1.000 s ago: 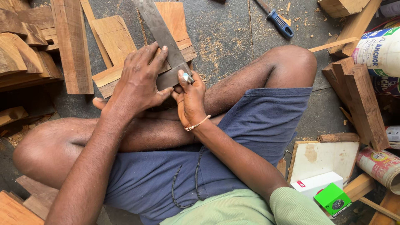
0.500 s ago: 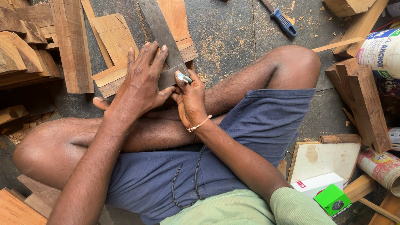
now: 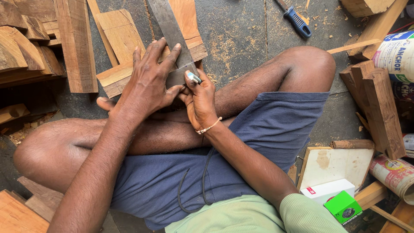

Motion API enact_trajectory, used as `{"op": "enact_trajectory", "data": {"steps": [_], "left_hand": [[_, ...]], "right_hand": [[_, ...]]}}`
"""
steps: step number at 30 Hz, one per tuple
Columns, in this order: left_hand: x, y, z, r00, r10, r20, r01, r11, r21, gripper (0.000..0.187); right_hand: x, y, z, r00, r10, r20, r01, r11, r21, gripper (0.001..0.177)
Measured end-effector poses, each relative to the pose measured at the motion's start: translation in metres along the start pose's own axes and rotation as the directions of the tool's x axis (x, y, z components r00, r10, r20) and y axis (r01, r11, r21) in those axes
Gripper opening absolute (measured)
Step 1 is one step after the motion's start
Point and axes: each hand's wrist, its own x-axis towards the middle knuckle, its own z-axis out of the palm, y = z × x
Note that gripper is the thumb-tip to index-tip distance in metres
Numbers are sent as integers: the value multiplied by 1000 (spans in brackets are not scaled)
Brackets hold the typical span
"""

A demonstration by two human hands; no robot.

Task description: The person marks lines on several pieces of wood using a pencil and a try square while sitting on the floor.

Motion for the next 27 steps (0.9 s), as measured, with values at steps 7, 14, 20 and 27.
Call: {"op": "enact_trajectory", "data": {"steps": [7, 14, 20, 27], "left_hand": [[1, -2, 4, 999, 34, -25, -33, 999, 15, 98], [3, 0, 4, 1000, 1, 9, -1, 1000, 23, 98], [4, -2, 9, 1000, 12, 9, -12, 999, 51, 95], [4, -4, 13, 999, -3, 33, 1, 999, 51, 94]], "right_hand": [[2, 3, -4, 1000, -13, 14, 13, 1000, 15, 25], [2, 3, -1, 1000, -13, -4, 13, 1000, 20, 24], [-15, 0, -3, 979, -99, -179, 55, 970, -236, 31], [-41, -50, -2, 820, -561, 114, 566, 767, -300, 42]]}}
